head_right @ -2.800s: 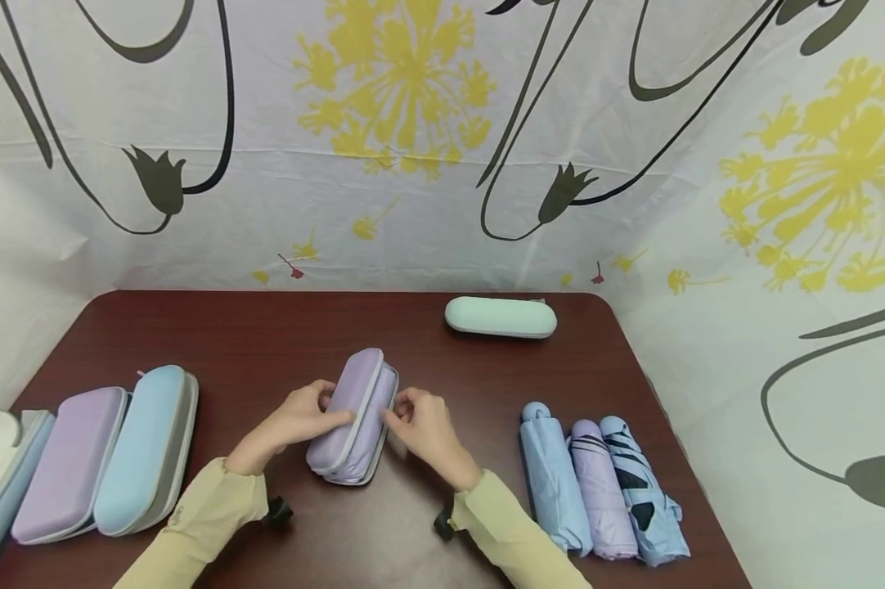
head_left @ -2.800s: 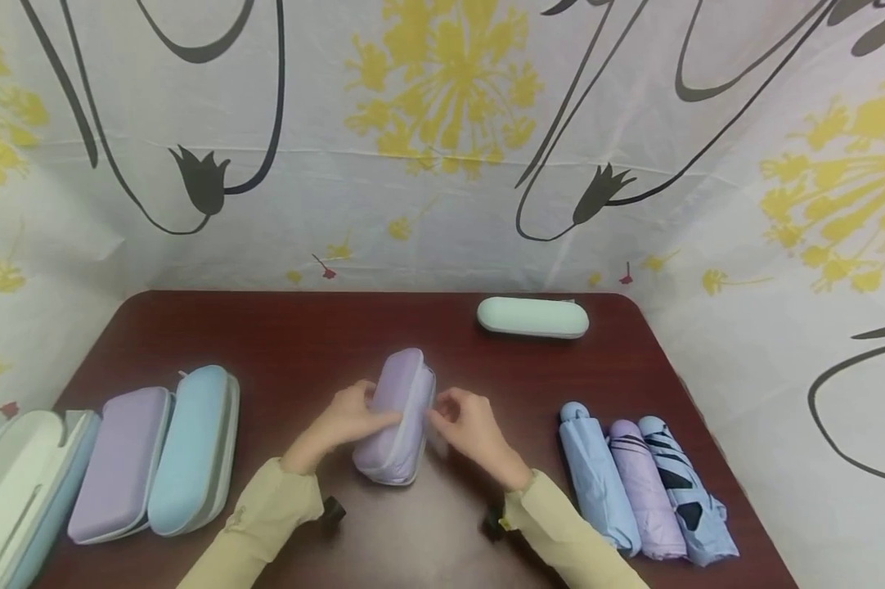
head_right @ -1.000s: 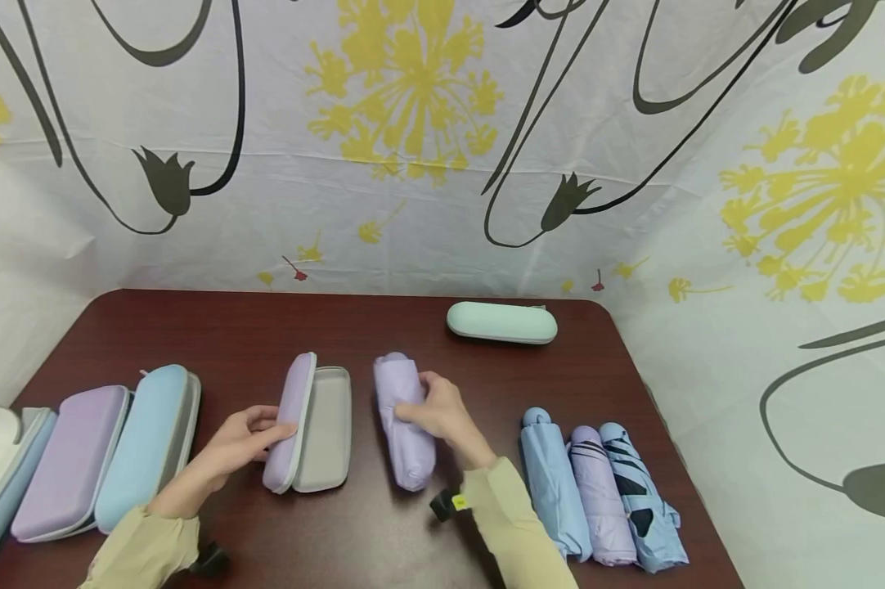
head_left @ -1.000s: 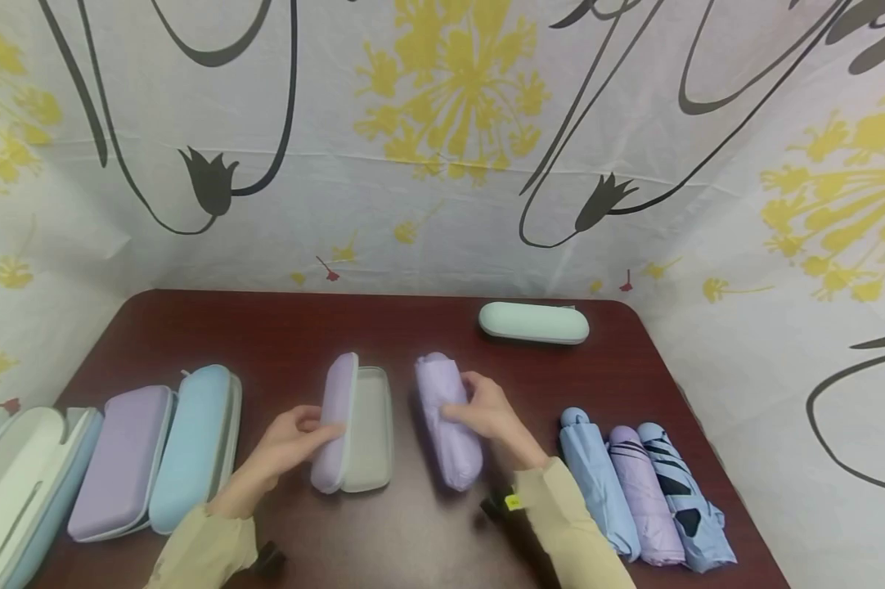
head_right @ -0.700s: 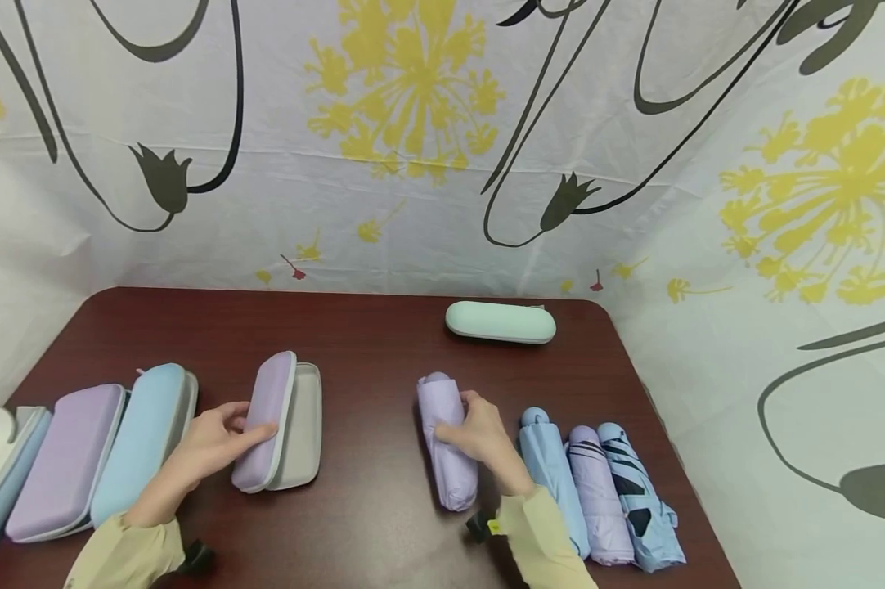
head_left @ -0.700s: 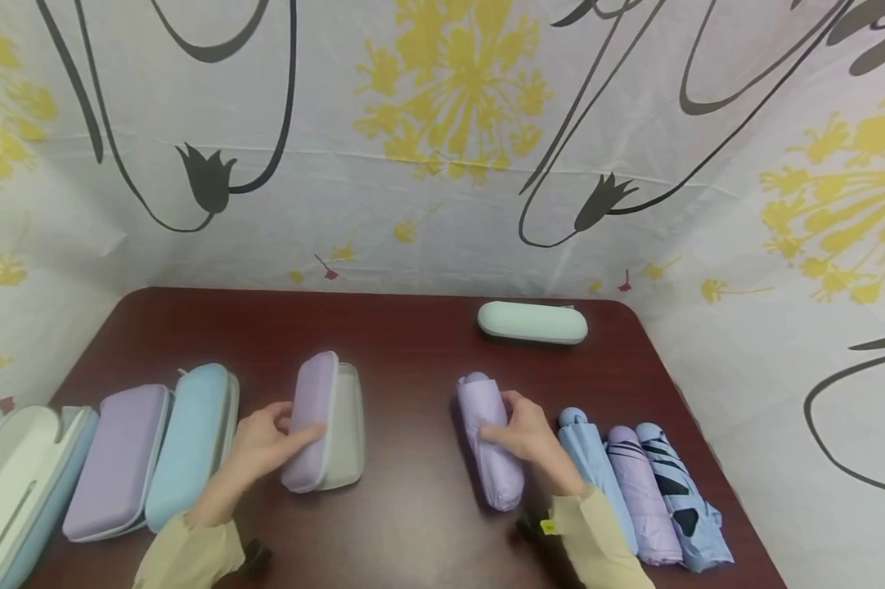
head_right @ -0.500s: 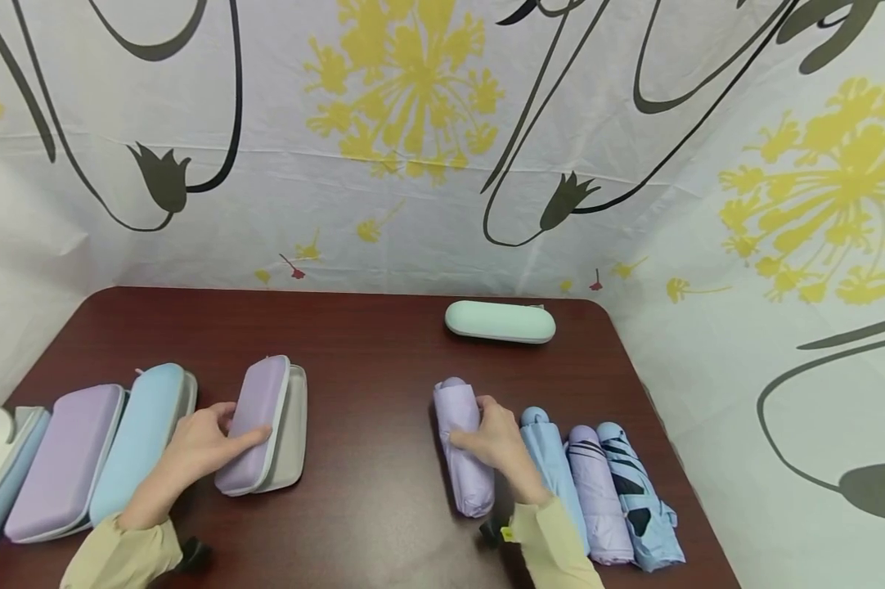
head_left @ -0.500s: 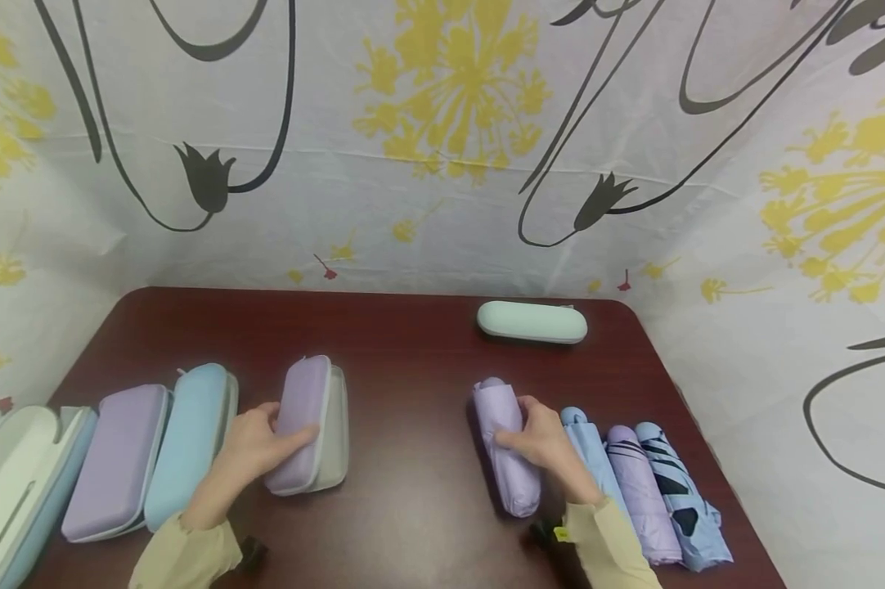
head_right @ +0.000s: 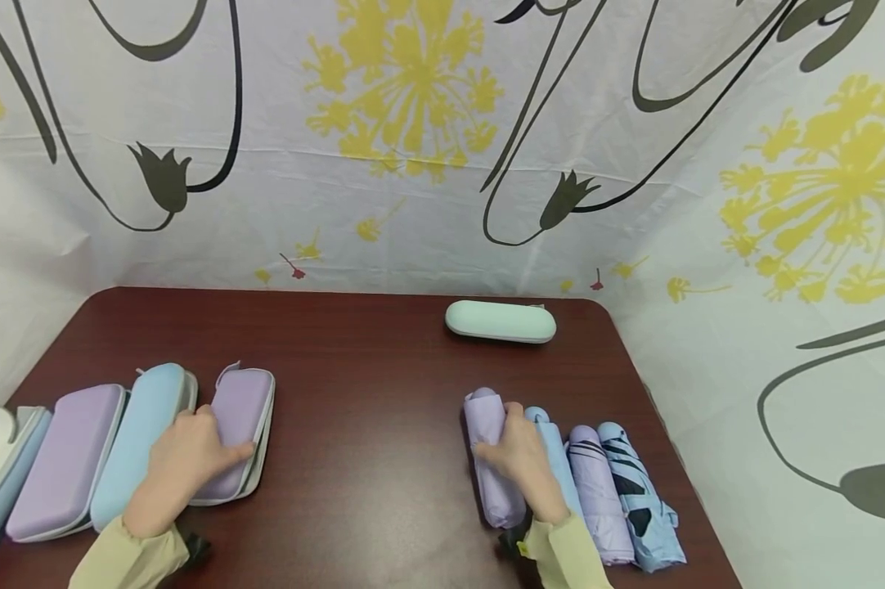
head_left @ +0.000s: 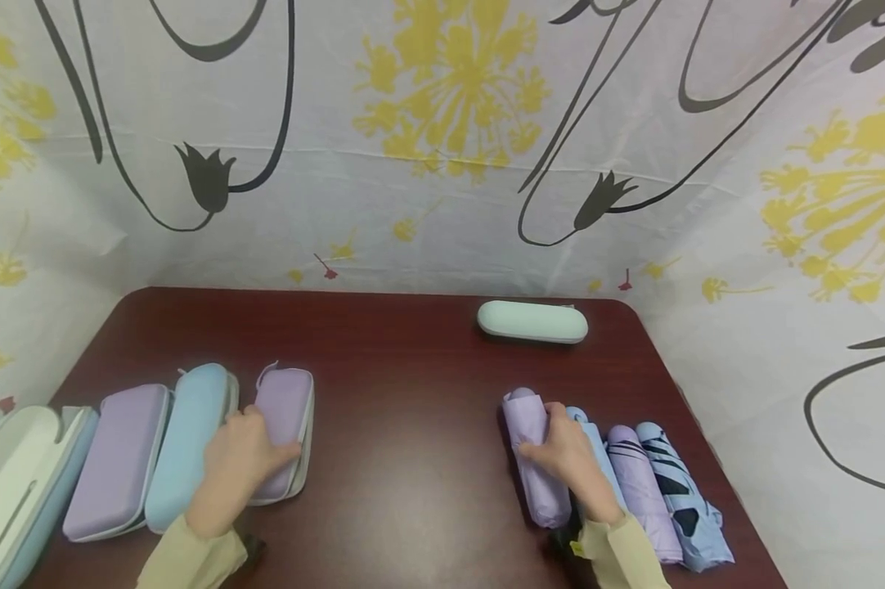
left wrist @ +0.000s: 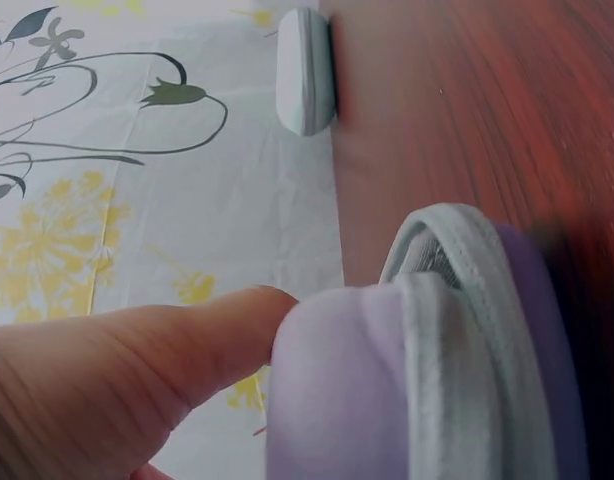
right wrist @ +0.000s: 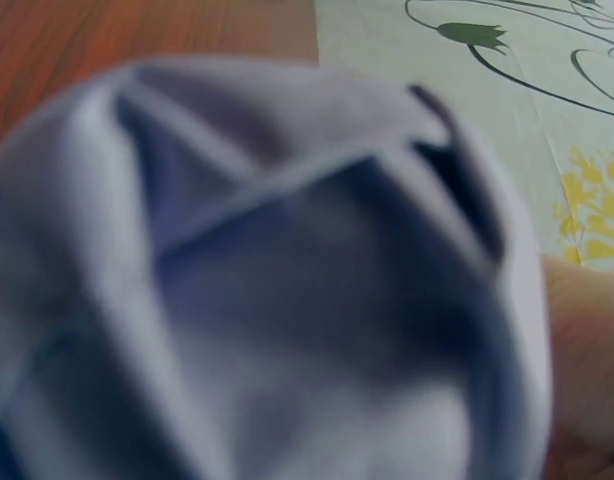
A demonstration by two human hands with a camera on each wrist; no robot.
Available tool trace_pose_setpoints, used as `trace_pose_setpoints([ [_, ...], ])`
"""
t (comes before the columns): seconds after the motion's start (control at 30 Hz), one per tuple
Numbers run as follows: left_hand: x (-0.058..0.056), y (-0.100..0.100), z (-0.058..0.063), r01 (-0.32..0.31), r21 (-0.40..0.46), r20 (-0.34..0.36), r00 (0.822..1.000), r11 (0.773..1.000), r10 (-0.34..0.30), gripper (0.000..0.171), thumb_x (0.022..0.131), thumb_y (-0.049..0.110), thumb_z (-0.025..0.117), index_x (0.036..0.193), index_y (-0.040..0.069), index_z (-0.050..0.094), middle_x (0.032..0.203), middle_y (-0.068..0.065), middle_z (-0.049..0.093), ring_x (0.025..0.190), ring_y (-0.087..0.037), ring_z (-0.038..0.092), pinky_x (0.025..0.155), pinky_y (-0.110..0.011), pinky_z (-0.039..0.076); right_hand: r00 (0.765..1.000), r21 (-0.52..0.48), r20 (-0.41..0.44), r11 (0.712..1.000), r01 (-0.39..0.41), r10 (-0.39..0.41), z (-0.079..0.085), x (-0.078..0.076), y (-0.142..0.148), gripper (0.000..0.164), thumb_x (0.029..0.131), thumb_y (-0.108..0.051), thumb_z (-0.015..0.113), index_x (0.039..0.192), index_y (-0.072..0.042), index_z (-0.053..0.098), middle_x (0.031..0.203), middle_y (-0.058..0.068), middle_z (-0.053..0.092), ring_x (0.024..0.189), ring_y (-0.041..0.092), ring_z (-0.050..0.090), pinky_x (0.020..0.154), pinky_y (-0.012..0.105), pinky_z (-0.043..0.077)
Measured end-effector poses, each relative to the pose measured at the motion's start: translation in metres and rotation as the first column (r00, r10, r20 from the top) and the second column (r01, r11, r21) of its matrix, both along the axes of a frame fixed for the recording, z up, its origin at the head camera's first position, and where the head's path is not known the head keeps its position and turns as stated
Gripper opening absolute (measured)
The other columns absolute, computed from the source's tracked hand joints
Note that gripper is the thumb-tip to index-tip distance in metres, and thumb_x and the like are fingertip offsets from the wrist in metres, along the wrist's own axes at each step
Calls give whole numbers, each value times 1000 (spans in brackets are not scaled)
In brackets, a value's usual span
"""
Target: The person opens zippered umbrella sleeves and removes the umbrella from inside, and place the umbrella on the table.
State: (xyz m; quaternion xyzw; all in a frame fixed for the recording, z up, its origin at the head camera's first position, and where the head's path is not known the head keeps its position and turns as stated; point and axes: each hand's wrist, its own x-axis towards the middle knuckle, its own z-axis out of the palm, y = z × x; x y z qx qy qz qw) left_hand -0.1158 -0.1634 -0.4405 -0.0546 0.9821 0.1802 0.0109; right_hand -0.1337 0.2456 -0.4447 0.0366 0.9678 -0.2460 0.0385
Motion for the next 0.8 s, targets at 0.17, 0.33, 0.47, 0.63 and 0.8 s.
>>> trace_pose_setpoints([
  [0.17, 0, -1, -1, -27, -11, 3, 1000, 1000, 27, 70, 61, 39, 77, 87, -18, 46, 78, -31, 48, 70, -41, 54, 52, -51, 46, 999, 46, -34, 999, -11, 13, -2, 3, 3, 72, 62, -20, 78, 117, 11, 44, 87, 20, 60, 72, 31, 58, 64, 44, 48],
  [0.33, 0, -2, -2, -47, -21, 1, 999, 999, 47, 72, 62, 40, 78, 89, -19, 46, 79, -32, 48, 70, -44, 55, 52, -53, 47, 999, 73, -44, 997, -10, 14, -5, 5, 5, 70, 61, -20, 78, 114, 11, 44, 85, 21, 60, 70, 32, 59, 61, 45, 48],
  [0.47, 0, -1, -3, -51, -29, -14, 999, 998, 51, 74, 63, 40, 78, 93, -19, 45, 79, -33, 48, 69, -45, 55, 51, -53, 46, 999, 73, -49, 997, -5, 8, -7, 6, 6, 70, 61, -19, 78, 114, 12, 44, 85, 22, 60, 71, 33, 59, 61, 46, 48],
  [0.63, 3, 1, -5, -44, -31, -93, 995, 999, 41, 71, 65, 38, 79, 94, -18, 46, 81, -33, 49, 71, -45, 55, 51, -54, 46, 999, 82, -32, 997, -13, 16, -8, 5, 6, 71, 62, -20, 78, 114, 13, 43, 86, 22, 60, 71, 32, 59, 62, 46, 48],
  [0.8, 6, 2, -8, -40, -29, -155, 987, 999, 35, 68, 66, 35, 78, 96, -18, 46, 85, -33, 48, 79, -47, 52, 54, -57, 46, 999, 97, -4, 995, -33, 34, -7, 4, 6, 71, 62, -23, 78, 113, 13, 44, 85, 20, 59, 70, 29, 58, 61, 44, 47],
])
